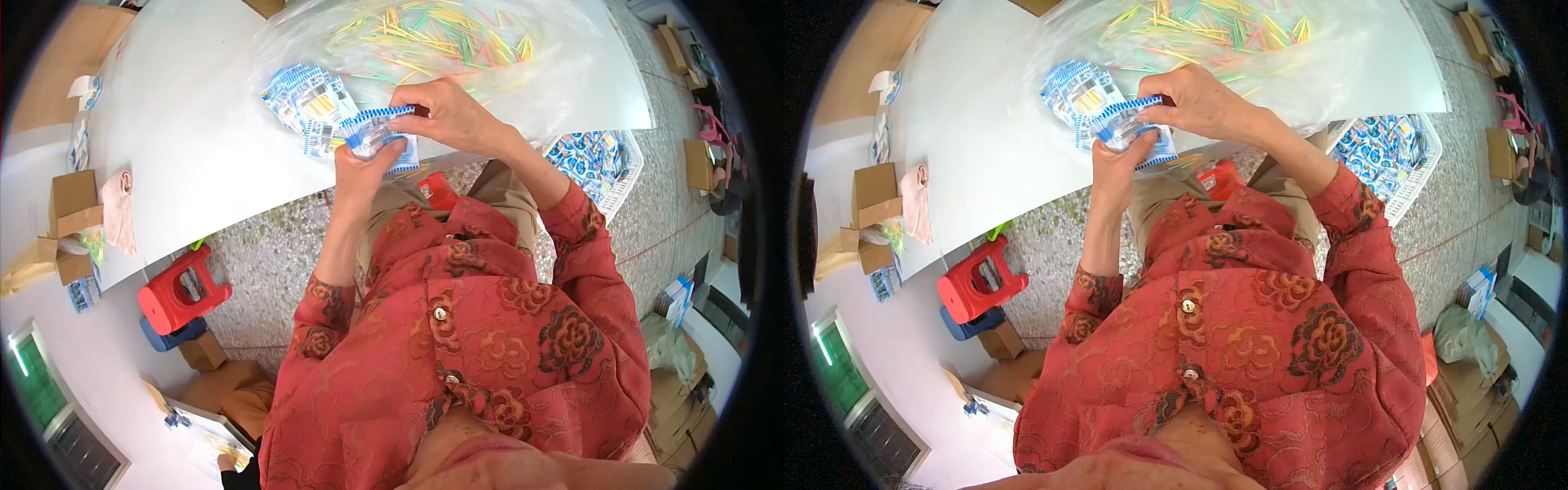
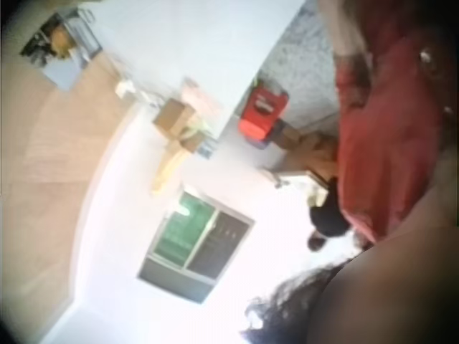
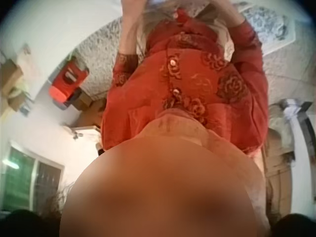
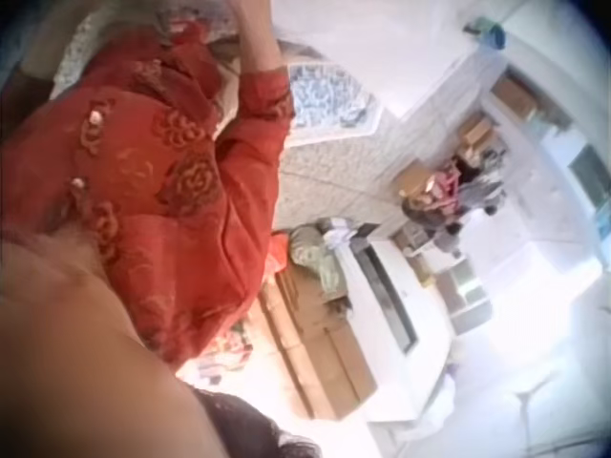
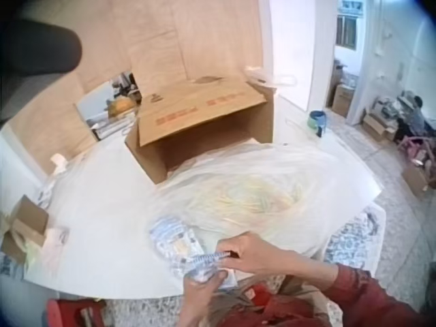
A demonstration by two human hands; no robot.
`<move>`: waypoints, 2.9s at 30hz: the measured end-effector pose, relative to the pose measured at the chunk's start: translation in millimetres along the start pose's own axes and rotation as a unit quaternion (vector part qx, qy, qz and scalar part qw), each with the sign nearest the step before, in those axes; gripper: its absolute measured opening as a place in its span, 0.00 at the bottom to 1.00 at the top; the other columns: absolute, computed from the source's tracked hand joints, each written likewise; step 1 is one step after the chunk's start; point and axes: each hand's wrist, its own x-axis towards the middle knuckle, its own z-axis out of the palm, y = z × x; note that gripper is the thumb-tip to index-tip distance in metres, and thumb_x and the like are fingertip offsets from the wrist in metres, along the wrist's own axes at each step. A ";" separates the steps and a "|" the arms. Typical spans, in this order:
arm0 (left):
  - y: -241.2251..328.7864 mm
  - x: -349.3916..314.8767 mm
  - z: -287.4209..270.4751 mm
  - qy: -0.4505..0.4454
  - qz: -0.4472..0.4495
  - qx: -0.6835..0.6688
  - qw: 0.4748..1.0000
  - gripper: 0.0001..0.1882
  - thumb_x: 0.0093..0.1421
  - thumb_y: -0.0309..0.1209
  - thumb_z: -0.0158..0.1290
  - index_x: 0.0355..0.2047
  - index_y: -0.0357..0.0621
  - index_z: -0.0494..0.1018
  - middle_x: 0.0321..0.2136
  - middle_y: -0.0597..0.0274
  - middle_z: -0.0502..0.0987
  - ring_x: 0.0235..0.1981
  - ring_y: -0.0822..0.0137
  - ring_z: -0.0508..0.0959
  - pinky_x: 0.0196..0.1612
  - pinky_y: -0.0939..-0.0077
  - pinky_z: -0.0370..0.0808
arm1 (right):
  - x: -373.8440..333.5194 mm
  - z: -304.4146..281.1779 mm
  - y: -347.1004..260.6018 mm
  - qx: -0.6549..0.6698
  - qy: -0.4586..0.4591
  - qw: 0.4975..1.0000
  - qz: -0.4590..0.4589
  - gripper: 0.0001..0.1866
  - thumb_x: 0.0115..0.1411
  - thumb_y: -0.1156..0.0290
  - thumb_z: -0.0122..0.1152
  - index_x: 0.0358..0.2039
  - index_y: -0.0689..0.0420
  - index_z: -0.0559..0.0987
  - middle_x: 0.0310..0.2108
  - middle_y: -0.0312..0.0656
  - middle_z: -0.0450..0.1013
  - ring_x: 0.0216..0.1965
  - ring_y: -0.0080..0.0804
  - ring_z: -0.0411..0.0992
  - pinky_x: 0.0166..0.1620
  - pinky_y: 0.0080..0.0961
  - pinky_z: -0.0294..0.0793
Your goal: Packaging colorful plastic sticks into small blue and white plastic bags.
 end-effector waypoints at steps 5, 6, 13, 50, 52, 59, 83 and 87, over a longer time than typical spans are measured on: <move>3.3 4.0 1.4 -0.073 -0.046 -0.210 0.974 0.14 0.53 0.21 0.53 0.42 0.41 0.71 0.36 0.62 0.76 0.34 0.73 0.76 0.38 0.77 0.74 | -1.5 -4.8 3.4 0.119 -0.044 0.991 0.041 0.09 0.52 0.71 0.58 0.33 0.61 0.75 0.24 0.38 0.72 0.26 0.22 0.68 0.30 0.21 0.66; 4.6 1.7 2.3 -0.074 -0.048 -0.210 0.974 0.14 0.53 0.21 0.53 0.42 0.41 0.71 0.36 0.62 0.76 0.34 0.73 0.76 0.38 0.77 0.74 | -2.8 -3.3 3.4 0.120 -0.043 0.991 0.043 0.09 0.52 0.71 0.58 0.33 0.61 0.75 0.24 0.38 0.72 0.26 0.22 0.68 0.30 0.21 0.66; 7.7 -1.1 6.3 0.001 0.018 -0.146 0.989 0.15 0.51 0.21 0.56 0.40 0.41 0.72 0.34 0.64 0.76 0.33 0.74 0.76 0.37 0.79 0.73 | -8.3 -3.0 1.4 0.078 0.047 0.995 0.049 0.09 0.53 0.69 0.60 0.29 0.61 0.74 0.21 0.35 0.71 0.23 0.20 0.67 0.27 0.19 0.66; 9.4 -1.3 19.3 0.049 0.030 -0.127 0.990 0.15 0.45 0.18 0.58 0.37 0.37 0.74 0.31 0.64 0.77 0.30 0.75 0.76 0.35 0.81 0.72 | -31.7 1.0 -15.5 -0.198 0.163 0.956 -0.143 0.13 0.43 0.76 0.61 0.32 0.55 0.74 0.36 0.36 0.70 0.31 0.32 0.72 0.31 0.24 0.74; 6.9 -3.0 17.6 0.050 0.008 -0.115 0.992 0.16 0.46 0.18 0.58 0.37 0.37 0.73 0.32 0.64 0.77 0.31 0.75 0.76 0.35 0.81 0.73 | -33.3 1.9 -14.2 -0.190 0.164 0.957 -0.144 0.12 0.43 0.77 0.61 0.32 0.55 0.73 0.34 0.36 0.71 0.30 0.32 0.73 0.30 0.24 0.74; 2.8 -4.7 23.3 0.019 0.013 -0.150 0.988 0.16 0.46 0.19 0.59 0.38 0.37 0.74 0.32 0.64 0.77 0.30 0.76 0.75 0.35 0.81 0.73 | -39.2 -5.0 -9.3 -0.100 0.104 0.987 -0.069 0.07 0.46 0.76 0.58 0.27 0.57 0.72 0.25 0.39 0.71 0.25 0.35 0.72 0.26 0.28 0.71; 3.9 -1.7 30.5 0.048 0.097 -0.107 0.988 0.09 0.49 0.20 0.57 0.33 0.35 0.75 0.28 0.67 0.77 0.28 0.79 0.74 0.32 0.84 0.71 | -28.0 -4.5 -36.8 -0.264 0.087 0.955 -0.108 0.05 0.46 0.74 0.56 0.23 0.56 0.68 0.23 0.38 0.64 0.25 0.35 0.70 0.23 0.29 0.70; 3.9 3.3 35.1 0.058 0.103 -0.103 0.988 0.09 0.49 0.20 0.57 0.33 0.35 0.76 0.28 0.67 0.77 0.28 0.79 0.74 0.32 0.83 0.71 | -25.0 -6.5 -33.2 -0.271 0.099 0.951 -0.114 0.06 0.44 0.75 0.55 0.23 0.57 0.68 0.23 0.39 0.64 0.25 0.35 0.70 0.23 0.29 0.71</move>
